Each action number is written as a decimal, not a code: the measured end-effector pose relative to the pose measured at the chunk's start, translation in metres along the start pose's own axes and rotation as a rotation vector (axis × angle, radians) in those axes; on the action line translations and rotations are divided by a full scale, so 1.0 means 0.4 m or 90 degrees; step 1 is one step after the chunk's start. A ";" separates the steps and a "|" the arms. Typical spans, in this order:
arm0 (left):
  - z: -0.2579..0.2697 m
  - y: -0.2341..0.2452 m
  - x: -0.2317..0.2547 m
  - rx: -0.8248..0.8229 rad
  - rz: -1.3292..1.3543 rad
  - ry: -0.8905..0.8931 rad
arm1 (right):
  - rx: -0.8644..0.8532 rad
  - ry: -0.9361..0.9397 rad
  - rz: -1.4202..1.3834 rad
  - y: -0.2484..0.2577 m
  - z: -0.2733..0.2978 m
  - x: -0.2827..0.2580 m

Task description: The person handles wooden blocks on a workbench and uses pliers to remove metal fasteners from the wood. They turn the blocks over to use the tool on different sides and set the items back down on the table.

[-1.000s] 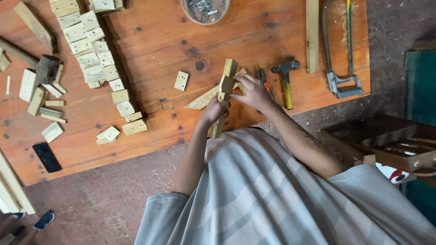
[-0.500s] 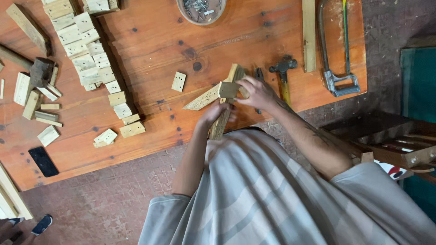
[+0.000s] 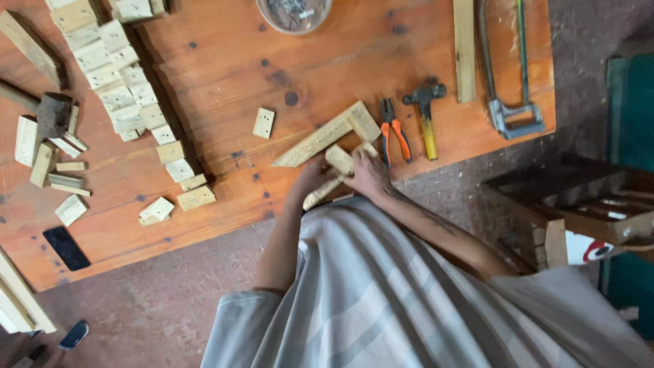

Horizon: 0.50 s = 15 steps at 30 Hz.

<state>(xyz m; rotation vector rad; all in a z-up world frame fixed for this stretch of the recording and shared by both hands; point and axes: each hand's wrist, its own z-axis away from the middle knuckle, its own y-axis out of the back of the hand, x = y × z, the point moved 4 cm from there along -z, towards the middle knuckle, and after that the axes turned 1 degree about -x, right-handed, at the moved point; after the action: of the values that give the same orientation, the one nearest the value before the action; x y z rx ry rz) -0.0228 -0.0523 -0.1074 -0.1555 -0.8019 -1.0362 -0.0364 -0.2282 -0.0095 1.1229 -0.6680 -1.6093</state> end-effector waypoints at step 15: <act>0.001 0.189 0.118 0.242 0.069 -0.152 | 0.011 0.009 0.106 0.052 -0.015 -0.046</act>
<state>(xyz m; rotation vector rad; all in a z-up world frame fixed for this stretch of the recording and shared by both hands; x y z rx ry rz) 0.0506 -0.0456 -0.0577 0.0029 -1.1798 -0.7545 -0.0213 -0.2170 0.0121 1.0627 -0.7477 -1.4552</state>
